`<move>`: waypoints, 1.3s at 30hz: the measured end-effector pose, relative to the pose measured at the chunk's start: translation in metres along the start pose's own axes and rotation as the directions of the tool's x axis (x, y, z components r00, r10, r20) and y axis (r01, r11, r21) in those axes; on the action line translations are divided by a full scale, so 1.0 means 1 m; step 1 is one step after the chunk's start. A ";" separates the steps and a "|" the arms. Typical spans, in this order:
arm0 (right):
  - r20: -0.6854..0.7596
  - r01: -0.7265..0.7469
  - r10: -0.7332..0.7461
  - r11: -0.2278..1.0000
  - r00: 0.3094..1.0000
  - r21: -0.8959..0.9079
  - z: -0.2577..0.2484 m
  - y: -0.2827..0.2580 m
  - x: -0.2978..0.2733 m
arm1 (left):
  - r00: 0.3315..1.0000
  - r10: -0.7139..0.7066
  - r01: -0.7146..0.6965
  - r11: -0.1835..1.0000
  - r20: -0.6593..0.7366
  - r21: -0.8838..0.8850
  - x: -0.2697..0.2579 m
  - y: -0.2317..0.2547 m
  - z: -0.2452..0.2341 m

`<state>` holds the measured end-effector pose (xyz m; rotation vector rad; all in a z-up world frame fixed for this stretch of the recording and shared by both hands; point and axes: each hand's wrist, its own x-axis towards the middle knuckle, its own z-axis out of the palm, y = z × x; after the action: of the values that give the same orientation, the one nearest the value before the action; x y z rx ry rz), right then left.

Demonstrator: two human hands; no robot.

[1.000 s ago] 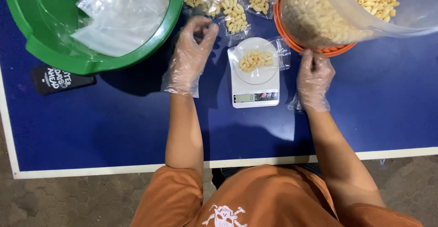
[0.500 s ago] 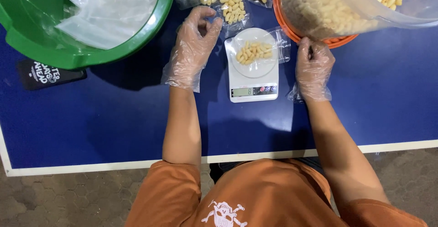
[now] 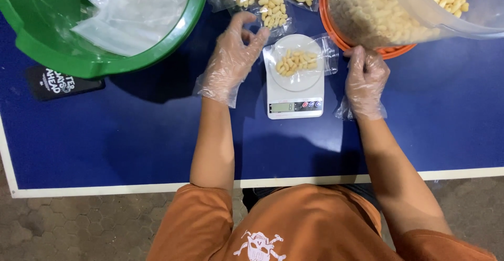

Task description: Weighing portions of snacks on a digital scale and packaging them into small plastic bags.

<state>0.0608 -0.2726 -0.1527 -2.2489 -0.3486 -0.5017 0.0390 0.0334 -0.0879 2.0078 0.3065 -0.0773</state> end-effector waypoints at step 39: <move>0.036 0.202 -0.219 0.942 0.975 0.270 -0.025 -0.135 0.016 | 0.867 0.496 -0.416 0.783 0.059 -0.462 -0.046 0.061 0.006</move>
<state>0.0152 -0.2017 -0.0428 -1.9808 -0.6573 -0.4617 0.0100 -0.0056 -0.0281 1.5592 -0.2734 0.1136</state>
